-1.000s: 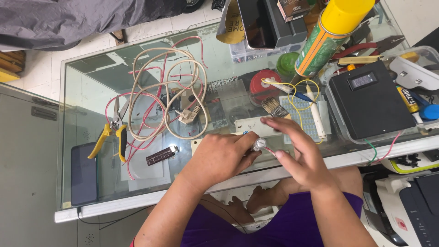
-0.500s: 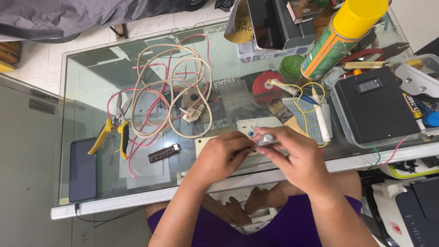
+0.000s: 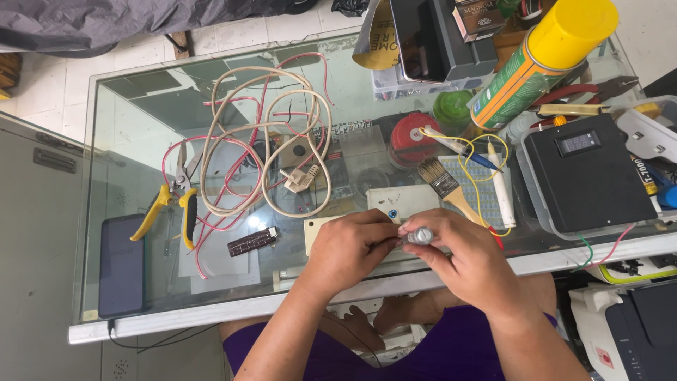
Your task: Repairing internal electrical connections of an extension cord and a plug.
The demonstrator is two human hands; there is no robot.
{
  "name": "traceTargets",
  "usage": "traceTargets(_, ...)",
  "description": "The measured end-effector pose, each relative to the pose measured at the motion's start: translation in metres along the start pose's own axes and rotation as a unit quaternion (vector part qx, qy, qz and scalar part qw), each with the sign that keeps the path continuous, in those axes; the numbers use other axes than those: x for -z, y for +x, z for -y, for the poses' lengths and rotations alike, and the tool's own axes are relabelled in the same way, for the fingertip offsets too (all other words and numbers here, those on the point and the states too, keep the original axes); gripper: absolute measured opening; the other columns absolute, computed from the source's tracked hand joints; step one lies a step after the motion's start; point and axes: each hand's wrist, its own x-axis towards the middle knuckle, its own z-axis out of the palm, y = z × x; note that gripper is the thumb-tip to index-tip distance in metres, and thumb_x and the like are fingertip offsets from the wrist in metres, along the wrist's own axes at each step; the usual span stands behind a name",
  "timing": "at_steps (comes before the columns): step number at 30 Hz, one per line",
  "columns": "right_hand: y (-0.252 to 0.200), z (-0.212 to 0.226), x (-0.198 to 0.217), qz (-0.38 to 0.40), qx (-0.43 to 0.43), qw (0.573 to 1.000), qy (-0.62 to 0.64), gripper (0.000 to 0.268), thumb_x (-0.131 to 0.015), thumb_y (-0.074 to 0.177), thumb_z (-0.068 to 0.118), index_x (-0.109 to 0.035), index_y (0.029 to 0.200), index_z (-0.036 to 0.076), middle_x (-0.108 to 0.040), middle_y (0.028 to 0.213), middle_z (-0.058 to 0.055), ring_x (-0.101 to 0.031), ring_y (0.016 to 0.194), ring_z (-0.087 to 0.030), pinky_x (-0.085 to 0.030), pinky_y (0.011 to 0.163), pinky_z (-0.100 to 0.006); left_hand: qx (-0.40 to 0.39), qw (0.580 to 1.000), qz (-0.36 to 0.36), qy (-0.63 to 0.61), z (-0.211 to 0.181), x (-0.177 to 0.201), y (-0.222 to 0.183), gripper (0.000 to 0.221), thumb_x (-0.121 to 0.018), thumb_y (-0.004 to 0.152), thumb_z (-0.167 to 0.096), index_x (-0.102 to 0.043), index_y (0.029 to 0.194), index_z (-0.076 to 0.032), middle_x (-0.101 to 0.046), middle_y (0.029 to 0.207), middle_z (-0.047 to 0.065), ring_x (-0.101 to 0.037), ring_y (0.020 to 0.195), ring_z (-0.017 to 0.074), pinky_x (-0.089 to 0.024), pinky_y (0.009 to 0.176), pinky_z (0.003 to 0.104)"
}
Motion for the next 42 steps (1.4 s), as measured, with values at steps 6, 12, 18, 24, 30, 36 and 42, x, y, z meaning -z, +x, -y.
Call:
traceTargets(6, 0.003, -0.016, -0.011, -0.041, 0.006, 0.999, 0.016, 0.024, -0.081, 0.084, 0.011, -0.064, 0.099, 0.005, -0.072, 0.088, -0.006, -0.073, 0.072, -0.020, -0.064, 0.055, -0.027, 0.042, 0.997, 0.030, -0.053, 0.001, 0.001, 0.006, 0.025, -0.077, 0.083, -0.020, -0.076, 0.107, -0.023, -0.078, 0.094, -0.003, -0.074, 0.077, 0.0279, -0.059, 0.068, 0.043)
traceTargets(12, 0.008, -0.018, -0.014, -0.045, 0.008, 0.999, 0.014, 0.026, -0.083, 0.083, 0.017, -0.062, 0.094, 0.007, -0.066, 0.081, -0.004, -0.066, 0.062, -0.021, -0.061, 0.052, -0.030, 0.030, 0.996, 0.041, -0.077, 0.001, 0.004, 0.008, 0.024, -0.076, 0.082, -0.022, -0.074, 0.106, -0.022, -0.077, 0.101, -0.002, -0.075, 0.081, 0.0324, -0.059, 0.069, 0.048)
traceTargets(18, 0.011, -0.005, -0.003, -0.011, 0.020, 1.000, 0.018, 0.039, -0.083, 0.081, 0.020, -0.061, 0.111, 0.006, -0.066, 0.104, -0.009, -0.064, 0.090, -0.027, -0.057, 0.076, -0.040, 0.006, 0.998, 0.022, -0.060, 0.004, -0.004, 0.003, 0.013, -0.072, 0.091, -0.033, -0.076, 0.100, -0.025, -0.076, 0.099, -0.007, -0.076, 0.085, 0.0273, -0.059, 0.068, 0.040)
traceTargets(24, -0.002, -0.011, 0.012, 0.075, -0.014, 0.997, 0.026, 0.033, -0.073, 0.090, 0.011, -0.064, 0.122, 0.008, -0.075, 0.115, -0.005, -0.076, 0.105, -0.019, -0.060, 0.090, -0.029, -0.054, 0.997, 0.048, -0.025, 0.004, 0.000, 0.001, 0.024, -0.062, 0.096, -0.029, -0.072, 0.117, -0.021, -0.072, 0.117, -0.002, -0.072, 0.089, 0.0284, -0.049, 0.060, 0.043)
traceTargets(30, 0.010, -0.019, -0.009, -0.016, 0.024, 0.998, 0.049, 0.030, -0.089, 0.076, 0.022, -0.068, 0.090, 0.007, -0.065, 0.074, -0.003, -0.064, 0.063, -0.020, -0.057, 0.065, -0.034, 0.036, 0.994, 0.026, -0.095, 0.011, -0.006, 0.003, 0.031, -0.085, 0.076, -0.035, -0.073, 0.103, -0.025, -0.072, 0.077, -0.007, -0.073, 0.065, 0.0237, -0.057, 0.064, 0.039)
traceTargets(36, 0.010, -0.002, 0.005, 0.047, -0.021, 0.990, 0.131, 0.044, -0.075, 0.084, 0.004, -0.068, 0.127, 0.000, -0.079, 0.109, -0.016, -0.077, 0.099, -0.028, -0.060, 0.085, -0.043, -0.003, 0.999, 0.017, -0.050, -0.002, 0.004, 0.002, 0.008, -0.073, 0.091, -0.025, -0.073, 0.089, -0.018, -0.070, 0.063, 0.002, -0.070, 0.059, 0.0338, -0.055, 0.056, 0.040)
traceTargets(42, 0.016, -0.008, 0.001, 0.029, -0.010, 0.997, 0.069, 0.021, -0.083, 0.082, 0.013, -0.078, 0.102, 0.012, -0.065, 0.076, -0.003, -0.062, 0.066, -0.018, -0.056, 0.068, -0.034, 0.003, 0.998, 0.048, -0.038, -0.007, 0.007, 0.001, 0.021, -0.072, 0.085, -0.024, -0.072, 0.105, -0.017, -0.069, 0.064, 0.002, -0.071, 0.061, 0.0320, -0.057, 0.062, 0.044)
